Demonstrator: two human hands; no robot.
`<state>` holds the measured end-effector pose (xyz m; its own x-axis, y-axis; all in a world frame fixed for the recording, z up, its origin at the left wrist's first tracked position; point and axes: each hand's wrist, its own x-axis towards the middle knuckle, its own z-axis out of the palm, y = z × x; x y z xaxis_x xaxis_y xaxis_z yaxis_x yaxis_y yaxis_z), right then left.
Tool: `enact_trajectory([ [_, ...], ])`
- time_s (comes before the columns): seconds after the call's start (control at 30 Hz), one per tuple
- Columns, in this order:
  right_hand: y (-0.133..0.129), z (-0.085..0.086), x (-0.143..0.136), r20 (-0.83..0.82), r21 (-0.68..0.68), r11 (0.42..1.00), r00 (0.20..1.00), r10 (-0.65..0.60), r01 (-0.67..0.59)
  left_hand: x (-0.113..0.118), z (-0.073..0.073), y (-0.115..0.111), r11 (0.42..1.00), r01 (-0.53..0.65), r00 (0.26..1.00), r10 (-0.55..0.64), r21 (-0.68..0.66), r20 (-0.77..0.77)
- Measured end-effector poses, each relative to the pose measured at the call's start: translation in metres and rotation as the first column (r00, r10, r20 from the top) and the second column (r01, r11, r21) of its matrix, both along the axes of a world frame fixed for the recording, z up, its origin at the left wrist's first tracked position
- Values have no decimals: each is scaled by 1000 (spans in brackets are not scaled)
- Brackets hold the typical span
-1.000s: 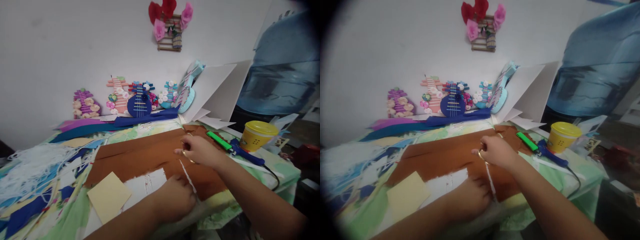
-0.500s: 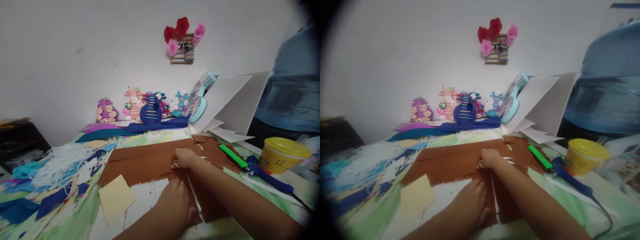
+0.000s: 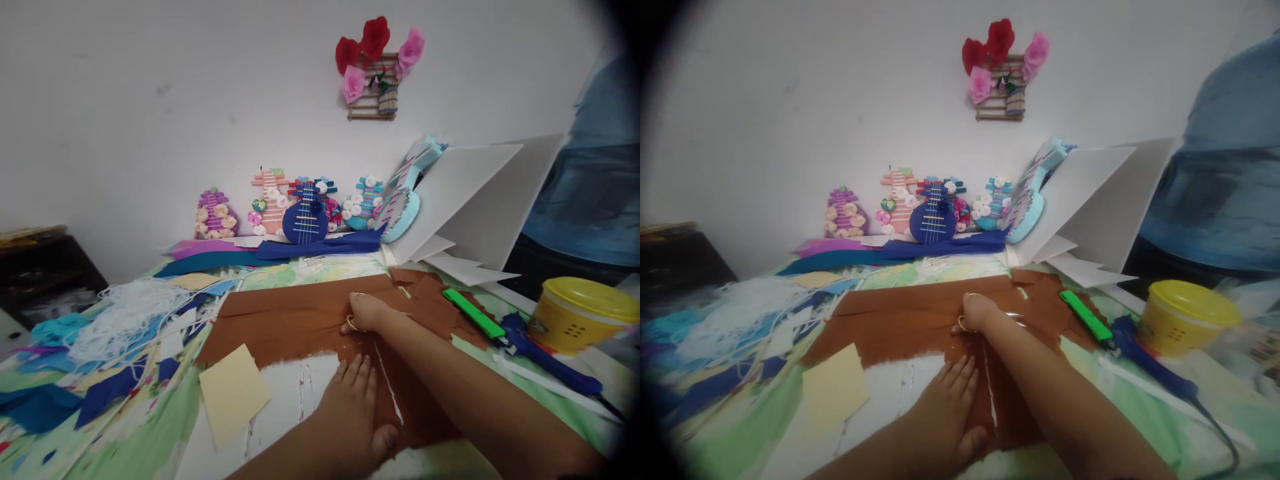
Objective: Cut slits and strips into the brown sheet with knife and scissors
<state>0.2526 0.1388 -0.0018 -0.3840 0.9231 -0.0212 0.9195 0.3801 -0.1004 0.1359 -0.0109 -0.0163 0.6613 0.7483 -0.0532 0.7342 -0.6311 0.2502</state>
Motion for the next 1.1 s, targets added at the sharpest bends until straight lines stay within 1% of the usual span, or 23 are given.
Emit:
enact_trajectory([
  [0.13,2,-2,1,12,-20,1000,1000,6,-6,0,-2,0,1000,-9,1000,9,1,9],
  [0.23,6,-3,7,22,-58,998,999,28,-27,-2,-1,-1,1000,-6,1000,6,-2,15],
  [0.37,8,-2,20,33,-127,990,997,69,-64,-7,2,-2,999,33,999,-33,-12,25],
  [0.47,6,-1,26,34,-154,985,996,88,-82,-10,5,-2,998,66,997,-65,-21,34],
  [0.6,7,-2,28,25,-152,982,993,114,-109,-10,8,-1,997,72,997,-71,-35,41],
  [0.87,20,-10,22,40,-120,985,991,129,-124,-9,8,-2,996,79,996,-78,-38,37],
  [0.97,15,-7,23,45,-91,986,989,142,-137,-9,11,-3,996,82,997,-82,-41,18],
  [1.1,4,5,33,62,-39,987,985,160,-158,-9,15,-5,996,79,997,-80,-48,-5],
])
